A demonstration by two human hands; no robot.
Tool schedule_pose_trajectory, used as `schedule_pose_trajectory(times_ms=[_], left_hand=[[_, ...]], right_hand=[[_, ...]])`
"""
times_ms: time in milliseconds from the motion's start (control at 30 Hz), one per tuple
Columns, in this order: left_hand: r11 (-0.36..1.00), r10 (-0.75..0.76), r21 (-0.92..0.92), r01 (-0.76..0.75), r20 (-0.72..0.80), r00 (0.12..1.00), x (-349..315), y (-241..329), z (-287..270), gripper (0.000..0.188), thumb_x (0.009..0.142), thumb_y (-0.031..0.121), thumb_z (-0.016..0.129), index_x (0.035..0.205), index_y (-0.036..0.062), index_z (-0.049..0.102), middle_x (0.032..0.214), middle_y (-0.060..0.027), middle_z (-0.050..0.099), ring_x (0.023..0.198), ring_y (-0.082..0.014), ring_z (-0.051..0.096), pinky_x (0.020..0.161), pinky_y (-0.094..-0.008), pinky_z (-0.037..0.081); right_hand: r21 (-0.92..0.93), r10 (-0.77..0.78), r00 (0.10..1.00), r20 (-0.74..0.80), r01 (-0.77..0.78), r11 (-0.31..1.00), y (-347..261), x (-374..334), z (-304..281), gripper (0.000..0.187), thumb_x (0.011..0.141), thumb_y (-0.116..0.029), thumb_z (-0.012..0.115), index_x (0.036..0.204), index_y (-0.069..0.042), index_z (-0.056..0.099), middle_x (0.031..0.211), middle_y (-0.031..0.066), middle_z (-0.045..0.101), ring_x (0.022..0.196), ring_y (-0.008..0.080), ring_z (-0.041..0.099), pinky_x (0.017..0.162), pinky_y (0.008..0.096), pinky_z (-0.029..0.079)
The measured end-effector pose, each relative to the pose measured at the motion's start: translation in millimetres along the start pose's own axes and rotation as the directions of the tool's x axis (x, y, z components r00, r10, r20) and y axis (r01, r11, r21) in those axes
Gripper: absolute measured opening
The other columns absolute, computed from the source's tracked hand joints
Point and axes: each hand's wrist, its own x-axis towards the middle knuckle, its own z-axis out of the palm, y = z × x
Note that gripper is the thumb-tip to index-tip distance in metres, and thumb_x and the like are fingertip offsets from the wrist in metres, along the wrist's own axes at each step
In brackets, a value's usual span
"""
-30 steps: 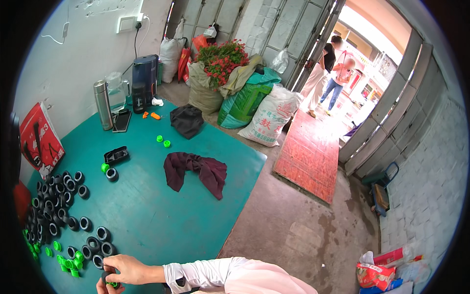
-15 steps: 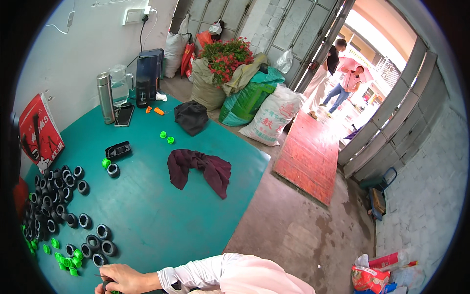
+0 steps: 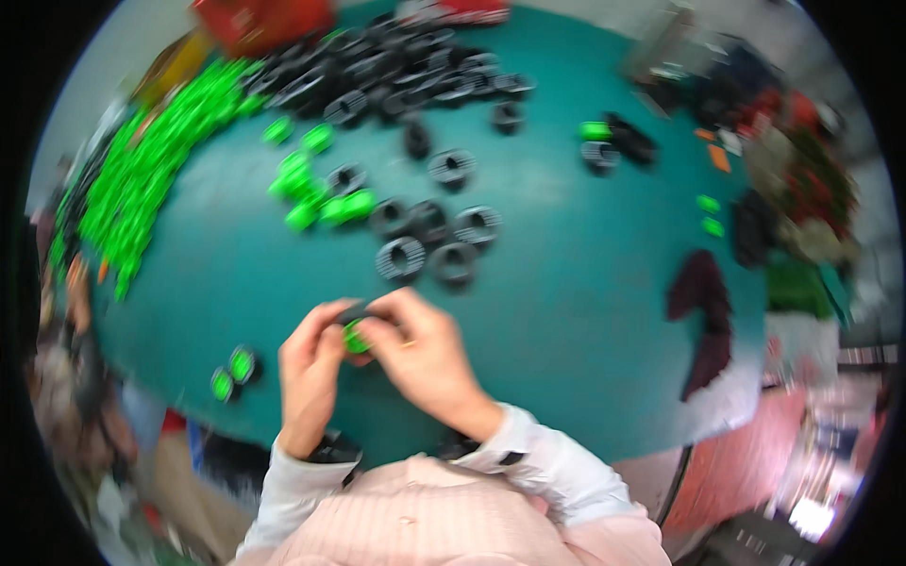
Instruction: Manually assembling plastic hubs into rubber toy tires.
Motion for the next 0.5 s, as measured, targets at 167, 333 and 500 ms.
schedule_pose_trajectory(times_ms=[167, 333, 500], left_hand=[[0.998, 0.049, -0.033, -0.049, 0.017, 0.999, -10, -12, -14, 0.031, 0.103, 0.009, 0.060, 0.131, -0.0022, 0.061, 0.117, -0.0060, 0.063, 0.097, -0.0134, 0.067, 0.079, -0.0274, 0.058], [0.989, -0.071, -0.131, 0.074, 0.031, 0.997, -7, -18, -5, 0.035, 0.104, 0.020, 0.063, 0.130, -0.0038, 0.061, 0.113, -0.0073, 0.068, 0.091, -0.0155, 0.068, 0.078, -0.0300, 0.059], [0.988, -0.044, -0.147, 0.043, -0.008, 0.999, -9, -28, -7, 0.033, 0.104, 0.017, 0.062, 0.129, -0.0046, 0.060, 0.111, -0.0080, 0.070, 0.089, -0.0140, 0.069, 0.077, -0.0287, 0.058]], right_hand=[[-0.081, 0.125, 0.984, 0.128, -0.115, 0.990, -8, -3, -3, 0.019, 0.095, -0.013, 0.072, 0.102, 0.002, 0.065, 0.086, -0.0004, 0.066, 0.066, 0.0032, 0.049, 0.057, 0.0213, 0.040], [0.145, 0.398, 0.904, 0.155, -0.419, 0.896, -1, -2, -16, 0.022, 0.097, -0.020, 0.073, 0.100, 0.002, 0.066, 0.084, -0.0024, 0.066, 0.064, 0.0022, 0.049, 0.055, 0.0221, 0.039], [-0.014, 0.262, 0.954, 0.150, -0.262, 0.965, 2, 4, -22, 0.022, 0.098, -0.019, 0.071, 0.101, 0.002, 0.066, 0.085, -0.0015, 0.067, 0.065, 0.0021, 0.051, 0.055, 0.0223, 0.040]])
